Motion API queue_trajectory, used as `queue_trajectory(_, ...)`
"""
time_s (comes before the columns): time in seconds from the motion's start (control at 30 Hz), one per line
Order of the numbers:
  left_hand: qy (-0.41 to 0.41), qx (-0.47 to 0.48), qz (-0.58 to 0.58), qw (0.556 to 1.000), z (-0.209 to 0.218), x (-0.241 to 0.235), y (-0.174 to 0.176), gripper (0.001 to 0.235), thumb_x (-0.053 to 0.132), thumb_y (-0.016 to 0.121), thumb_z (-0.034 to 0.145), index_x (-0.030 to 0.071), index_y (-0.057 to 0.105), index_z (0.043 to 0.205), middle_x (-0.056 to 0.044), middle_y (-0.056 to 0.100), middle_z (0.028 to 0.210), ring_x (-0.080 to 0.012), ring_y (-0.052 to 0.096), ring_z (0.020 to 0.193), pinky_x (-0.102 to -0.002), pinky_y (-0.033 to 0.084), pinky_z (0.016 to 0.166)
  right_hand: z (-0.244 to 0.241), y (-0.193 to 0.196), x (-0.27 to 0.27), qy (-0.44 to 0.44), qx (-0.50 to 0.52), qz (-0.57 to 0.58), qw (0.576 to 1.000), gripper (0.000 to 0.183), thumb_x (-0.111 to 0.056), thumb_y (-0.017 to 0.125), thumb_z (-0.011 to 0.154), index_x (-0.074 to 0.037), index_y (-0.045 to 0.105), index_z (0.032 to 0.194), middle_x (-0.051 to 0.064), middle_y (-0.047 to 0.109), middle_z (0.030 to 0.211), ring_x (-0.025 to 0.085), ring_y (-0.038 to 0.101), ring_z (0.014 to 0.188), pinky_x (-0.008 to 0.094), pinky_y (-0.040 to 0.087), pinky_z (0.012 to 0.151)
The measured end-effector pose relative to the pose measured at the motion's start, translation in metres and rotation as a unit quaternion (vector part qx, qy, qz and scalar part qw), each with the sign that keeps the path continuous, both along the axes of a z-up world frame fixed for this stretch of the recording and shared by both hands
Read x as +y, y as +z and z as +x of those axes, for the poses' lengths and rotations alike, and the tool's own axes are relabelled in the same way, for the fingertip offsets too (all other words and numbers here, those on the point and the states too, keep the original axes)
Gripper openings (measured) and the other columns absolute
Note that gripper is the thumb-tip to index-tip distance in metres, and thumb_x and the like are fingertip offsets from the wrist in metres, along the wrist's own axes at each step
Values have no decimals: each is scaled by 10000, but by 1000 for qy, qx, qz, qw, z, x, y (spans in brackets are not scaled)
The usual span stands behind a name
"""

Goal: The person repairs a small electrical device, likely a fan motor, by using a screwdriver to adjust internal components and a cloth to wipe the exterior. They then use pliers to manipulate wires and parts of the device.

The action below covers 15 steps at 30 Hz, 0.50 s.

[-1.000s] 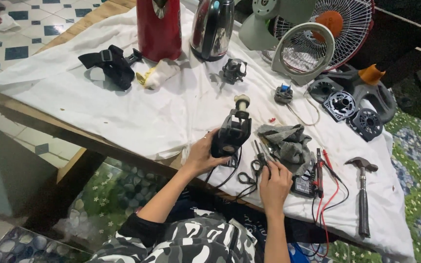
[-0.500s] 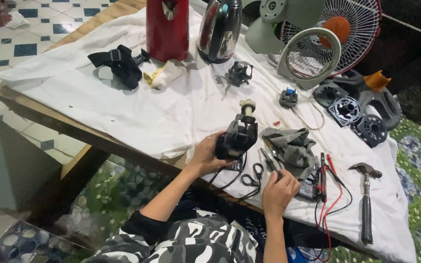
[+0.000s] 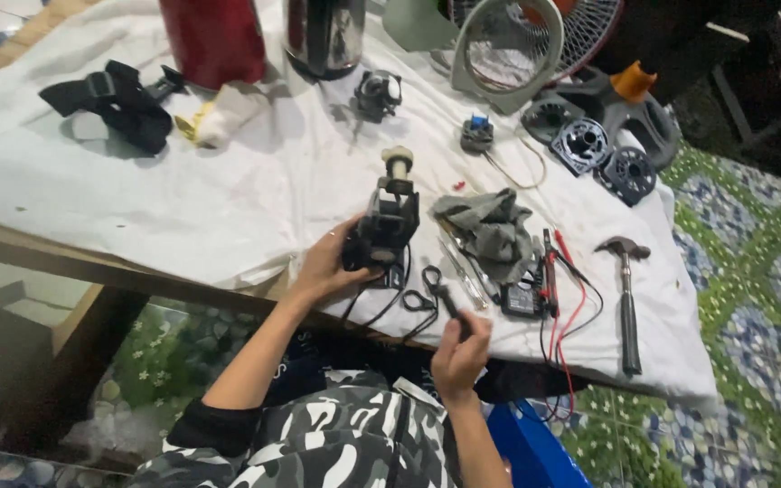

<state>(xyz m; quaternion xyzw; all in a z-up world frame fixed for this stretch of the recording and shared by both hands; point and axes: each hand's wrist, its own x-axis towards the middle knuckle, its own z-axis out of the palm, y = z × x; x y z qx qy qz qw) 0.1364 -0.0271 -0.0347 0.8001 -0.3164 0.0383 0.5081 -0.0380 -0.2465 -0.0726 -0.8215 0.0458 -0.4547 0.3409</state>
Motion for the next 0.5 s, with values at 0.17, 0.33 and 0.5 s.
queue_trajectory(0.17,13,5,16,1000,-1,-1,3,915,456,811,783,228,355,1543,-159,636,1390,-346,624,1239,-458,527,965,-14,9,27,62,-17,-146,987,209,-161,506,1058,-17,543,1205,147,597,961,239,551,834,340,474,767)
queue_trajectory(0.33,-2,23,35,999,2,2,-6,971,350,815,786,263,276,1590,-198,606,1417,-367,612,1241,-467,509,1005,-12,7,30,42,13,-152,987,245,-124,535,1046,48,582,1214,185,646,1011,262,574,855,363,484,773)
queue_trajectory(0.5,32,41,-20,998,-1,0,-11,1026,325,906,634,179,460,1546,-165,684,1297,-402,633,1217,-549,482,1068,-6,10,31,33,-19,-134,990,247,-122,560,1024,26,662,1192,80,537,794,259,521,694,347,474,687)
